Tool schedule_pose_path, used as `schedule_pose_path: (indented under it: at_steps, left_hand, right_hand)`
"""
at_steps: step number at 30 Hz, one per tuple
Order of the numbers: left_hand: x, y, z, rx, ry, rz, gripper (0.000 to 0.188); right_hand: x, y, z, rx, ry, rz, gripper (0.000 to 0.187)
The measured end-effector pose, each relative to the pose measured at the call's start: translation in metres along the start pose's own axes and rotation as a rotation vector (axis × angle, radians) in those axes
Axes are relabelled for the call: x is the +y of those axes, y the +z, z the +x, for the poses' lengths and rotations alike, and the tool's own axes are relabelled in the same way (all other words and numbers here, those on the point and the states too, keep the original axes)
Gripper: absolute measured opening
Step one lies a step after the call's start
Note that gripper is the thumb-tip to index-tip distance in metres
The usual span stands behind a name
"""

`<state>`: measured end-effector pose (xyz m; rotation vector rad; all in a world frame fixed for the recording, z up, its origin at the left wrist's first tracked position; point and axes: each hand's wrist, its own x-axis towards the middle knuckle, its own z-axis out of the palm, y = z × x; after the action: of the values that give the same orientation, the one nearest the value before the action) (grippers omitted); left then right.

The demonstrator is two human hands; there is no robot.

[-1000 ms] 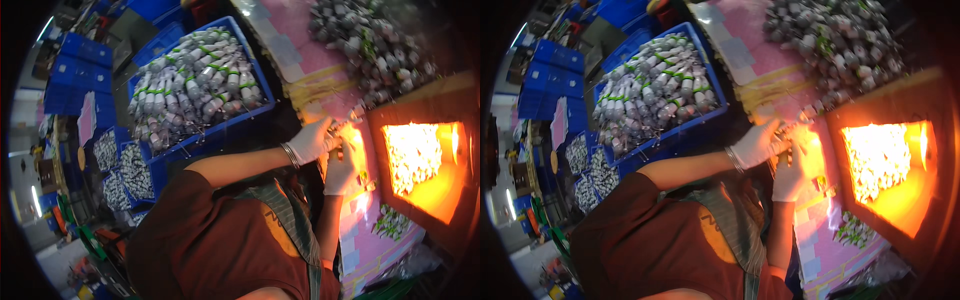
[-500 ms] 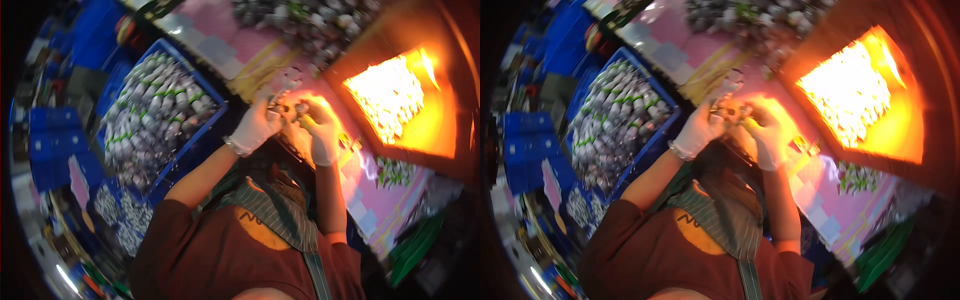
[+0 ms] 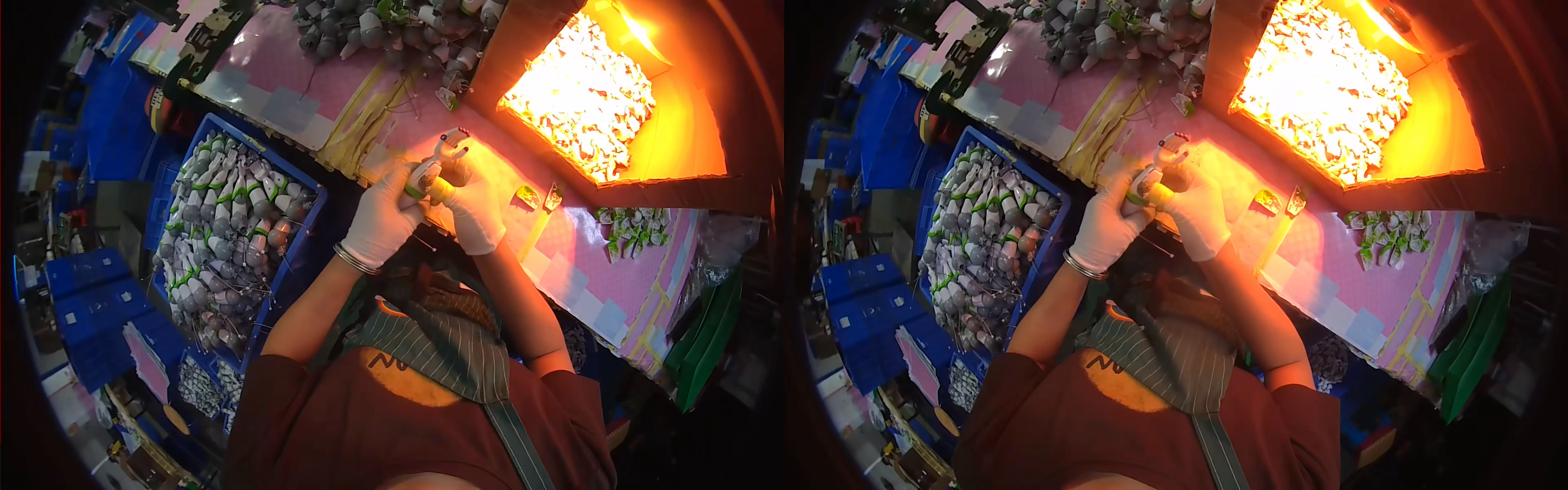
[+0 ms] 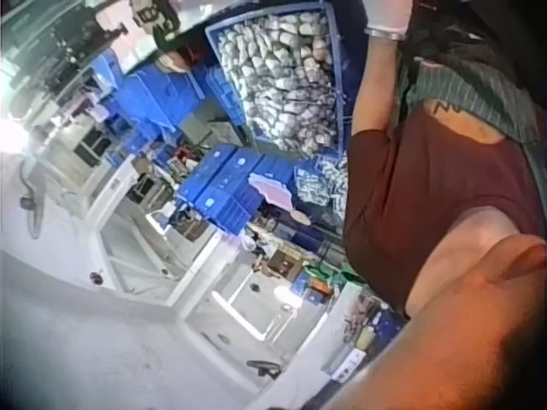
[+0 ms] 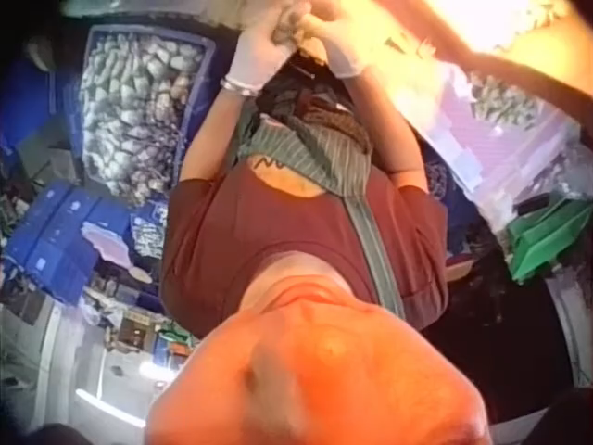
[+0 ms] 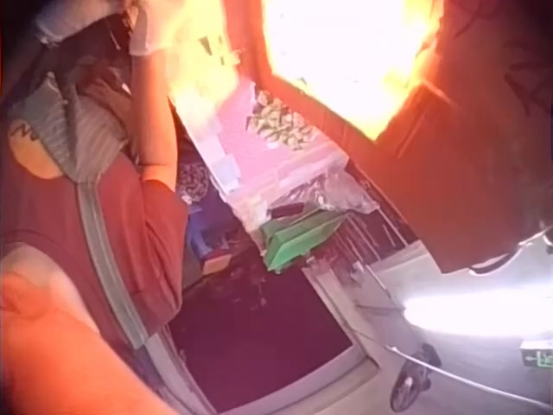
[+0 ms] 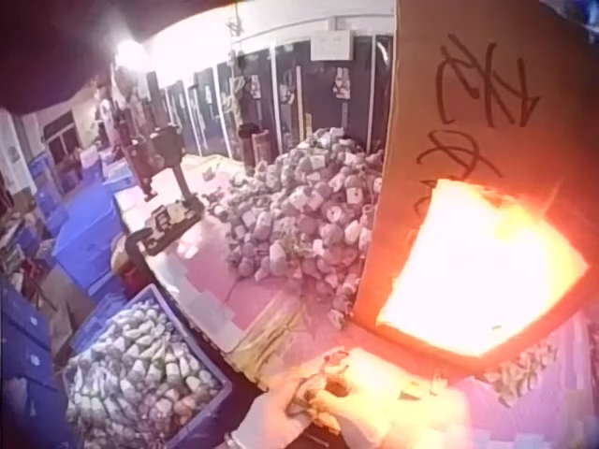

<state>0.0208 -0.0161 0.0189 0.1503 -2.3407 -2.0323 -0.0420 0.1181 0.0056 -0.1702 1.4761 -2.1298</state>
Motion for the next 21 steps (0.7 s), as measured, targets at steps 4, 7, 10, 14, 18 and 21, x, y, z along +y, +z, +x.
schedule_pose_path:
  at_steps: [4,7,10,14,18,21]
  left_hand:
    - [0.001,0.001,-0.003,-0.037,0.002,0.070,0.038]
    - [-0.006,-0.002,-0.005,-0.080,-0.168,-0.091,0.031]
    - [-0.008,-0.015,-0.003,-0.067,0.036,0.179,0.036]
    - [0.009,-0.032,0.003,0.030,0.339,0.655,0.026]
    - [0.024,-0.042,0.001,-0.055,0.509,0.990,0.023]
    - [0.021,-0.051,0.001,-0.154,0.520,1.002,0.023]
  right_hand:
    - [-0.002,0.001,-0.004,-0.012,0.021,0.081,0.029]
    - [0.011,0.007,-0.006,0.081,0.027,-0.045,0.031]
    - [0.003,0.000,-0.006,-0.046,0.008,-0.250,0.045]
    - [-0.018,-0.035,0.003,-0.342,0.490,0.304,0.085]
    - [-0.033,-0.037,0.008,-0.383,0.748,-0.002,0.056]
    - [-0.061,-0.014,0.001,-0.427,0.426,-0.744,0.038]
